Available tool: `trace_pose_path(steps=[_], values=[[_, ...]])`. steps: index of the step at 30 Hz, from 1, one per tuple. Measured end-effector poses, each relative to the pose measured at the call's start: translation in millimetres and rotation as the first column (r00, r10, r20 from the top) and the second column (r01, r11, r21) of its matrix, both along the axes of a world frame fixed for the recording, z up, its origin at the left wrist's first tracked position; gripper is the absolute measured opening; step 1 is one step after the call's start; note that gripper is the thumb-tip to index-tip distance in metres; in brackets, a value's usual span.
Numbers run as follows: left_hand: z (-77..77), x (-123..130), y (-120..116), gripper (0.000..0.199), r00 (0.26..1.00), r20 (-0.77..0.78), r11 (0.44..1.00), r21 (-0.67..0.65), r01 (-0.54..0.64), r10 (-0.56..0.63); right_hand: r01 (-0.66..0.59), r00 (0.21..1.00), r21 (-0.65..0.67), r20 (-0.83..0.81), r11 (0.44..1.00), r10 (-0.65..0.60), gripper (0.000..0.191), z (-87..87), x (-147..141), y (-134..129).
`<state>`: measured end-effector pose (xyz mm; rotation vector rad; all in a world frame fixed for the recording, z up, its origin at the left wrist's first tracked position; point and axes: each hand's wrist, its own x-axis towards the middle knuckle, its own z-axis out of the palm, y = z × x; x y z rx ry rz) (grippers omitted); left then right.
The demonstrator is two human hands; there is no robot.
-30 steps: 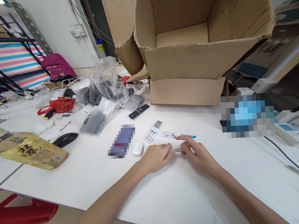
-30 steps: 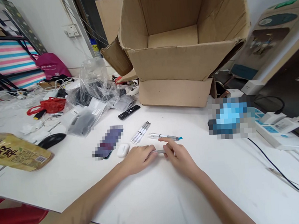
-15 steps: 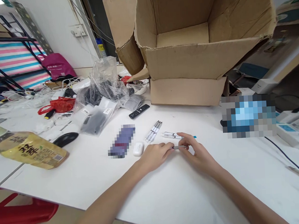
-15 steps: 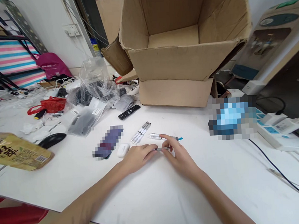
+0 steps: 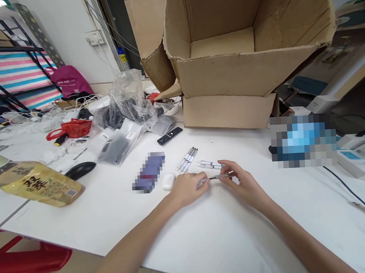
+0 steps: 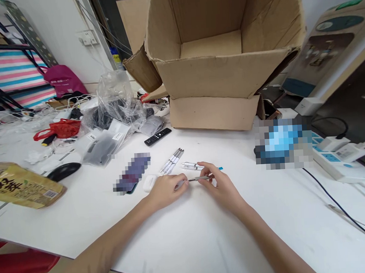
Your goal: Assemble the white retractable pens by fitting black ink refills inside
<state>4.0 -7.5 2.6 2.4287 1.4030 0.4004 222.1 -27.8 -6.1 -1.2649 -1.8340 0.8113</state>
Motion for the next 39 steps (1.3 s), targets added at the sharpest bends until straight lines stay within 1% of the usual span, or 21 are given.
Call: trace_pose_path(steps=[2, 4, 8, 10, 12, 14, 15, 17, 19, 22, 24, 26, 27, 28, 29, 30, 31, 32, 34, 37, 39], values=[[0.9, -1, 1, 0.022, 0.997, 0.050, 0.998, -0.017, -0.057, 0.058, 0.018, 0.999, -0.014, -0.030, 1.000, -0.019, 0.040, 0.0, 5, 3], [1.5, -1, 2, 0.019, 0.989, 0.101, 0.994, -0.027, -0.102, 0.104, 0.070, 0.995, -0.041, -0.062, 0.997, -0.072, 0.040, 1.9, 9, 5], [1.8, -1, 3, 0.020, 0.973, 0.171, 0.987, -0.050, -0.150, 0.156, 0.203, 0.962, -0.079, -0.169, 0.976, -0.213, 0.037, 7.8, 16, 8], [2.0, -1, 3, 0.021, 0.968, 0.190, 0.986, -0.057, -0.155, 0.163, 0.307, 0.930, -0.088, -0.185, 0.948, -0.319, 0.034, 8.4, 21, 11], [2.2, 0, 3, 0.022, 0.965, 0.199, 0.985, -0.061, -0.160, 0.169, 0.447, 0.885, -0.065, -0.116, 0.892, -0.451, 0.029, 6.0, 28, 15], [2.4, 0, 3, 0.024, 0.963, 0.205, 0.984, -0.059, -0.168, 0.177, 0.558, 0.830, -0.001, 0.013, 0.830, -0.558, 0.024, 1.1, 36, 19], [2.4, 0, 3, 0.026, 0.962, 0.206, 0.983, -0.056, -0.173, 0.181, 0.586, 0.807, 0.037, 0.073, 0.810, -0.587, 0.023, -1.8, 40, 21], [2.0, 0, 3, 0.029, 0.962, 0.204, 0.983, -0.050, -0.176, 0.183, 0.592, 0.780, 0.114, 0.169, 0.798, -0.603, 0.020, -7.7, 47, 23], [1.1, 1, 3, 0.030, 0.963, 0.201, 0.984, -0.046, -0.174, 0.180, 0.568, 0.769, 0.154, 0.250, 0.808, -0.588, 0.019, -12.5, 50, 24], [-0.4, 1, 3, 0.032, 0.964, 0.199, 0.984, -0.038, -0.174, 0.178, 0.529, 0.777, 0.141, 0.315, 0.837, -0.544, 0.021, -14.8, 49, 25], [-1.1, 1, 3, 0.033, 0.963, 0.196, 0.983, -0.028, -0.181, 0.183, 0.520, 0.786, 0.157, 0.298, 0.839, -0.543, 0.023, -12.4, 45, 24], [-1.3, 1, 3, 0.035, 0.964, 0.189, 0.982, -0.021, -0.187, 0.187, 0.520, 0.800, 0.171, 0.246, 0.837, -0.547, 0.026, -7.2, 39, 21], [-1.2, 1, 3, 0.036, 0.965, 0.183, 0.982, -0.019, -0.187, 0.187, 0.510, 0.819, 0.151, 0.218, 0.847, -0.531, 0.028, -4.1, 35, 19], [-1.1, 1, 2, 0.037, 0.967, 0.175, 0.983, -0.018, -0.185, 0.185, 0.483, 0.850, 0.099, 0.186, 0.870, -0.492, 0.031, -0.9, 30, 17], [-0.9, 2, 2, 0.038, 0.969, 0.166, 0.983, -0.018, -0.181, 0.181, 0.433, 0.890, 0.014, 0.153, 0.901, -0.430, 0.036, 2.1, 25, 14], [-0.8, 2, 2, 0.039, 0.972, 0.158, 0.984, -0.016, -0.175, 0.176, 0.350, 0.933, -0.077, 0.121, 0.934, -0.339, 0.042, 4.6, 20, 11], [-0.7, 2, 1, 0.040, 0.975, 0.150, 0.986, -0.014, -0.166, 0.167, 0.265, 0.964, -0.145, 0.076, 0.953, -0.256, 0.048, 6.6, 14, 7], [-0.6, 1, 1, 0.040, 0.978, 0.143, 0.988, -0.012, -0.152, 0.152, 0.205, 0.979, -0.189, 0.040, 0.960, -0.201, 0.053, 8.0, 8, 4], [-0.6, 1, 1, 0.042, 0.985, 0.131, 0.994, -0.013, -0.110, 0.111, 0.143, 0.989, -0.246, 0.002, 0.959, -0.147, 0.056, 9.2, -2, -2], [-0.7, 1, 0, 0.044, 0.992, 0.108, 0.998, -0.030, -0.059, 0.062, 0.116, 0.993, -0.275, 0.010, 0.954, -0.118, 0.051, 9.6, -13, -8], [-0.8, 2, 0, 0.044, 0.993, 0.103, 0.998, -0.037, -0.058, 0.062, 0.103, 0.995, -0.273, 0.012, 0.957, -0.104, 0.049, 10.2, -14, -8]])
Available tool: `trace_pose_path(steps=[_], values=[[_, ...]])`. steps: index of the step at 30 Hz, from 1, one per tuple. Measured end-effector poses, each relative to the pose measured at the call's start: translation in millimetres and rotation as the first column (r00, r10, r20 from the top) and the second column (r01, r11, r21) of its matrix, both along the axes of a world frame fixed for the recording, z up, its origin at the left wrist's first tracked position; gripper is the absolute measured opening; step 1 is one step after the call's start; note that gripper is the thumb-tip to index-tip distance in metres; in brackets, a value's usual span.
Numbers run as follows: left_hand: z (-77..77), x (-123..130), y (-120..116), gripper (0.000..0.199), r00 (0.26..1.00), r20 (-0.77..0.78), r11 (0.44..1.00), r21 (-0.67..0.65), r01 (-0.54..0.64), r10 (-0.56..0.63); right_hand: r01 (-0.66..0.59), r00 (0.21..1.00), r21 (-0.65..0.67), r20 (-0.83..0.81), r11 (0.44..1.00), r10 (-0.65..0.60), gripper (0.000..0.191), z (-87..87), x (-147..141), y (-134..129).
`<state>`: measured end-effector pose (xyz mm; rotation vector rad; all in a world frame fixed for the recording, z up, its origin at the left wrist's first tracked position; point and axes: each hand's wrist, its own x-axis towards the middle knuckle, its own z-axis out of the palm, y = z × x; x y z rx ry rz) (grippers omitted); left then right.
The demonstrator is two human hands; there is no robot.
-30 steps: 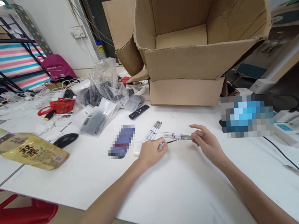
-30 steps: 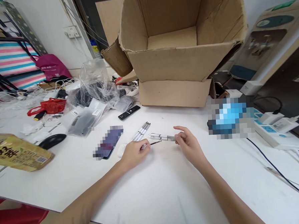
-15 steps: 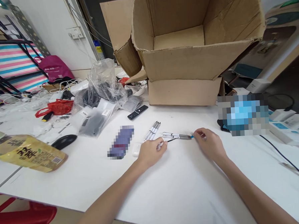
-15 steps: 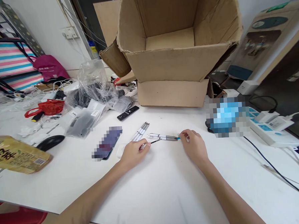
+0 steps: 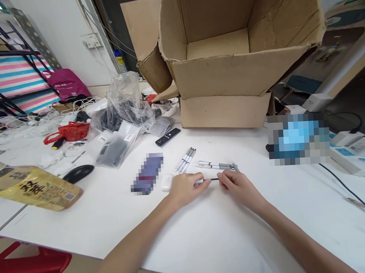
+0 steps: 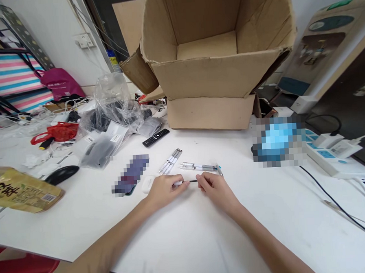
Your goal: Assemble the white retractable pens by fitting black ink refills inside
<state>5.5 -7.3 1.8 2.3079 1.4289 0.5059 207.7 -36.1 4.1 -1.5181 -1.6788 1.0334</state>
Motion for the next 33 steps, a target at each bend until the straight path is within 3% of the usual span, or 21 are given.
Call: trace_pose_path(steps=[8, 16, 24, 33], values=[[-2.9, -2, 4, 0.042, 0.994, 0.056, 0.996, 0.007, -0.093, 0.093, 0.084, 0.995, 0.034, -0.062, 0.996, -0.081, 0.034, 1.1, 14, 8], [-3.8, -3, 9, 0.043, 0.977, 0.133, 0.986, -0.028, -0.163, 0.165, 0.051, 0.998, 0.007, -0.040, 0.999, -0.051, 0.042, 5.0, 11, 4], [-1.2, -2, 8, 0.044, 0.970, 0.169, 0.984, -0.052, -0.170, 0.177, 0.052, 0.999, -0.012, -0.013, 0.999, -0.052, 0.048, 5.3, 11, 4], [0.0, -4, 9, 0.043, 0.968, 0.162, 0.981, -0.063, -0.182, 0.190, 0.046, 0.998, 0.055, -0.047, 0.997, -0.043, 0.034, 1.8, 14, 7]])
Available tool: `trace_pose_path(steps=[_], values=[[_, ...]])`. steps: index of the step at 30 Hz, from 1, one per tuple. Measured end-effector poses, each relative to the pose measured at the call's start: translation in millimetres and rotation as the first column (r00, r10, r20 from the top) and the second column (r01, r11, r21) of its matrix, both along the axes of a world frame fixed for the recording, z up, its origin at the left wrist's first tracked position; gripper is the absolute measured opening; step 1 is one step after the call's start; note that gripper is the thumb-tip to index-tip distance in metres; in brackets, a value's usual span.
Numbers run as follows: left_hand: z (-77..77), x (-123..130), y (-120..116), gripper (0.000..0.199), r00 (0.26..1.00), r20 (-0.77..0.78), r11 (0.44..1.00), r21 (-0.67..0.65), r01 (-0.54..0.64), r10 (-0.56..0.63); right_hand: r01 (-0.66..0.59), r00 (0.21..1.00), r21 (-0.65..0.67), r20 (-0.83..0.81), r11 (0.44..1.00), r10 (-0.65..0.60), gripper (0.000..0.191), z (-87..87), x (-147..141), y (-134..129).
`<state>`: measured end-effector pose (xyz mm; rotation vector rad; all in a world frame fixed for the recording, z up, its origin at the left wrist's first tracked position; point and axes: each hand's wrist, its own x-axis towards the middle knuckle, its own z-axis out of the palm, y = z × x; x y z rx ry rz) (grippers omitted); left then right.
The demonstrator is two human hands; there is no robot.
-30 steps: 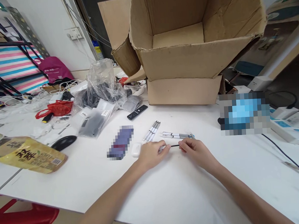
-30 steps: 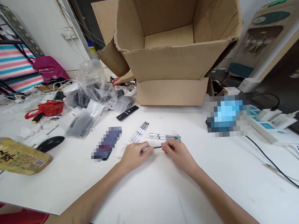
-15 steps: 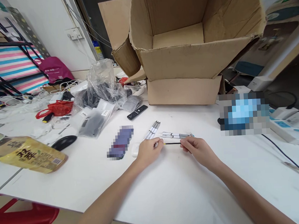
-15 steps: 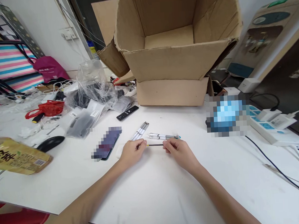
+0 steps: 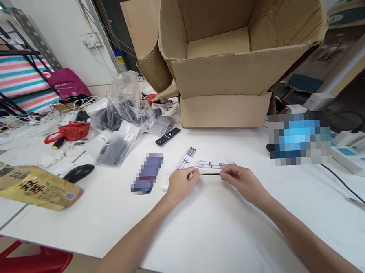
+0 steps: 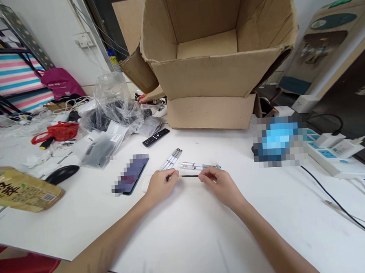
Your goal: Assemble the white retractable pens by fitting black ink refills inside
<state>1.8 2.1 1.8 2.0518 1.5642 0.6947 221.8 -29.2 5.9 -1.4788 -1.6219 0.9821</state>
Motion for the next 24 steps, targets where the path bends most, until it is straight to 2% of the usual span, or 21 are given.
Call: trace_pose_path(steps=[4, 9, 18, 21, 24], values=[[0.9, -0.1, 0.2, 0.043, 1.000, -0.019, 1.000, -0.012, -0.009, 0.008, 0.013, 1.000, -0.011, -0.020, 1.000, -0.013, 0.036, -0.3, 1.5, 0.8], [0.1, -0.2, 0.0, 0.043, 1.000, 0.003, 1.000, -0.001, -0.009, 0.009, 0.029, 0.999, -0.079, 0.018, 0.996, -0.028, 0.051, 2.2, 0.3, -0.5], [1.0, -1.0, 0.8, 0.044, 1.000, 0.011, 1.000, 0.008, -0.007, 0.007, -0.016, 0.999, -0.002, -0.050, 1.000, 0.016, 0.031, 0.4, 3.3, 1.5], [1.2, -1.1, 0.6, 0.044, 1.000, 0.018, 1.000, 0.003, -0.001, 0.001, -0.019, 0.999, -0.023, -0.030, 1.000, 0.018, 0.032, 2.5, 2.7, 0.3], [0.7, -0.9, 0.0, 0.044, 1.000, 0.029, 1.000, 0.012, 0.002, -0.003, -0.026, 1.000, -0.082, -0.005, 0.996, 0.026, 0.043, 3.5, 1.0, -1.4]])
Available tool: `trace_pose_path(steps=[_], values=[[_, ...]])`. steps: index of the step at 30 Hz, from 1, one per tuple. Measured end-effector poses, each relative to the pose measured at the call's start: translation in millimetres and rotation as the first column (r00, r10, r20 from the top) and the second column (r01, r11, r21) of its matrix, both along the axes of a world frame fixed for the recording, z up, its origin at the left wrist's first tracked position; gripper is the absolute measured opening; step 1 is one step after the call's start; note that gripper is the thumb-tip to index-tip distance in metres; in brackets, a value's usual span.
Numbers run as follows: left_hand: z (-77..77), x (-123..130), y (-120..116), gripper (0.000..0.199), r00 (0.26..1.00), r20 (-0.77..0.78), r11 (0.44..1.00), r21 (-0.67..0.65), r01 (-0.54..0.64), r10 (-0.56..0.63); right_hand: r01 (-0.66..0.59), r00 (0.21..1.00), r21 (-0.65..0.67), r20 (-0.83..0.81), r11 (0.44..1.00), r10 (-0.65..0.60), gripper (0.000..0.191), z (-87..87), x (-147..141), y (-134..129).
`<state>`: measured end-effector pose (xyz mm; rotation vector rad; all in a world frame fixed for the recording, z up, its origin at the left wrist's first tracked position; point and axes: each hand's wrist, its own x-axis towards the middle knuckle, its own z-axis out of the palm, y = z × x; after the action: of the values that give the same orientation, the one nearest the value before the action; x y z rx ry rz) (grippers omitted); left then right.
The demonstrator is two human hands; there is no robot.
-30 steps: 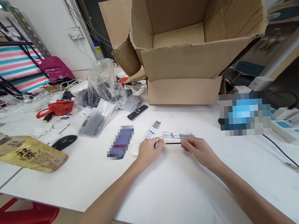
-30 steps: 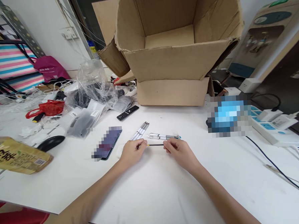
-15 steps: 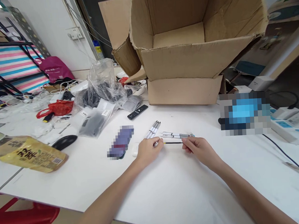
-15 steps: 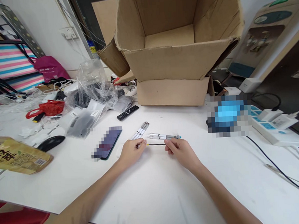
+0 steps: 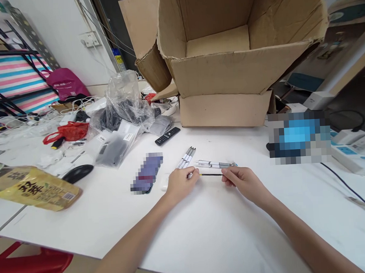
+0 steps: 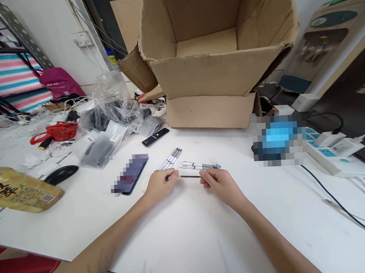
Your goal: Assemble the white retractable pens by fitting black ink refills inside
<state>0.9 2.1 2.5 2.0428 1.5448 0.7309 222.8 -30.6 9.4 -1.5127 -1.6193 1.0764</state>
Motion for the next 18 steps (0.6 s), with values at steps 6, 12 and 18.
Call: trace_pose_path(steps=[6, 12, 18], values=[[-2.0, 0.0, 1.2, 0.043, 1.000, 0.008, 1.000, 0.004, -0.020, 0.020, -0.007, 0.999, 0.050, -0.039, 0.999, 0.009, 0.029, -5.1, 0.6, 2.1], [-3.4, 0.1, 1.5, 0.043, 1.000, 0.010, 1.000, 0.008, -0.022, 0.022, 0.016, 1.000, 0.003, 0.016, 1.000, -0.016, 0.034, -2.4, 0.4, 1.8], [-3.2, 0.2, 1.2, 0.042, 1.000, -0.012, 1.000, 0.009, -0.027, 0.027, 0.000, 1.000, 0.028, 0.014, 1.000, -0.001, 0.033, -2.7, -1.9, 1.9]])
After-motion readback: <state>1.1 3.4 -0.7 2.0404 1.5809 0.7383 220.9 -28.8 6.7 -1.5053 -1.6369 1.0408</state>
